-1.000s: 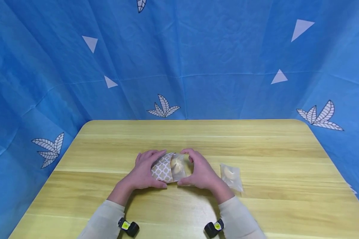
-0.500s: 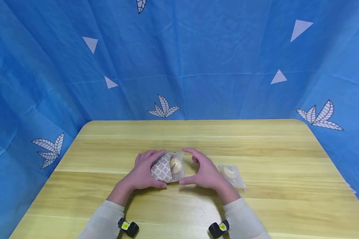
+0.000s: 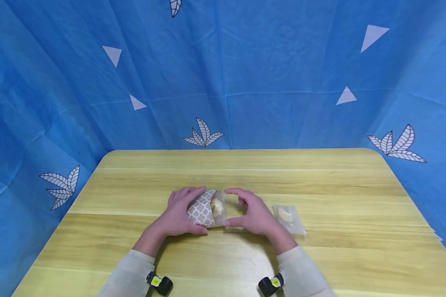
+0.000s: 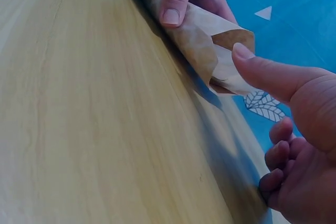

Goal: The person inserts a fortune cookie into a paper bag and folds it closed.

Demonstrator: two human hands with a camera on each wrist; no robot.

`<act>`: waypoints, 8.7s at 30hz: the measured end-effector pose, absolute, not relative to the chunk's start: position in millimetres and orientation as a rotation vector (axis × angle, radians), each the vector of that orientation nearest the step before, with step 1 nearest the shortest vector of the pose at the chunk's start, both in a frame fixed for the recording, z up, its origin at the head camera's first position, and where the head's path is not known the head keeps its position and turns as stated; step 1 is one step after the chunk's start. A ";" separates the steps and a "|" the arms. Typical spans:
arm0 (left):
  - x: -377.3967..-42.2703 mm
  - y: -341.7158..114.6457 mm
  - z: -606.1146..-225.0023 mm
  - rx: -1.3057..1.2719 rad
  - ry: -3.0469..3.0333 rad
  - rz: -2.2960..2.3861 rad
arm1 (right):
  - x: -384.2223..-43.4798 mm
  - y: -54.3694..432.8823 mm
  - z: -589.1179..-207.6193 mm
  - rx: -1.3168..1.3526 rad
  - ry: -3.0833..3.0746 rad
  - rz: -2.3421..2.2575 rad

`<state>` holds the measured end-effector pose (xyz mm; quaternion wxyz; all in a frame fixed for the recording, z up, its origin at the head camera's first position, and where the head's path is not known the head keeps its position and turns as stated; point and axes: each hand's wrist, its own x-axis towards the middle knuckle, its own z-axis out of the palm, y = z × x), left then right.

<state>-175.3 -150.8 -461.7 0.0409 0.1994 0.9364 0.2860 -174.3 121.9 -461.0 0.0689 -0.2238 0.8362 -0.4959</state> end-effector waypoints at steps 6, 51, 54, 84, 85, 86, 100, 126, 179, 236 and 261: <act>-175.7 -150.4 -461.2 0.602 2.864 0.866 | -176.4 118.3 -461.2 -0.715 2.530 -1.467; -175.1 -150.1 -461.0 0.617 2.873 0.865 | -176.2 106.8 -463.4 -0.683 2.606 -1.444; -175.1 -149.5 -460.7 0.632 2.877 0.866 | -176.7 106.0 -463.5 -0.690 2.630 -1.404; -173.1 -146.3 -460.8 0.630 2.869 0.888 | -180.3 94.2 -463.6 -0.736 2.628 -1.345; -173.0 -146.4 -460.9 0.627 2.867 0.885 | -179.2 95.3 -462.2 -0.730 2.624 -1.356; -172.8 -146.7 -461.1 0.624 2.866 0.882 | -177.9 96.6 -460.4 -0.722 2.621 -1.367; -174.5 -148.9 -460.4 0.613 2.867 0.861 | -162.9 136.7 -427.0 -0.625 2.660 -1.420; -172.2 -150.9 -459.0 0.617 2.868 0.879 | -142.3 254.6 -421.9 -0.368 2.790 -1.175; -172.5 -144.2 -460.6 0.597 2.850 0.864 | -143.1 276.7 -453.0 -0.422 2.730 -1.064; -172.6 -145.7 -459.7 0.616 2.858 0.845 | -156.8 214.8 -459.4 -0.570 2.746 -1.363; -173.0 -144.7 -459.7 0.658 2.860 0.865 | -167.2 163.5 -455.6 -0.688 2.645 -1.425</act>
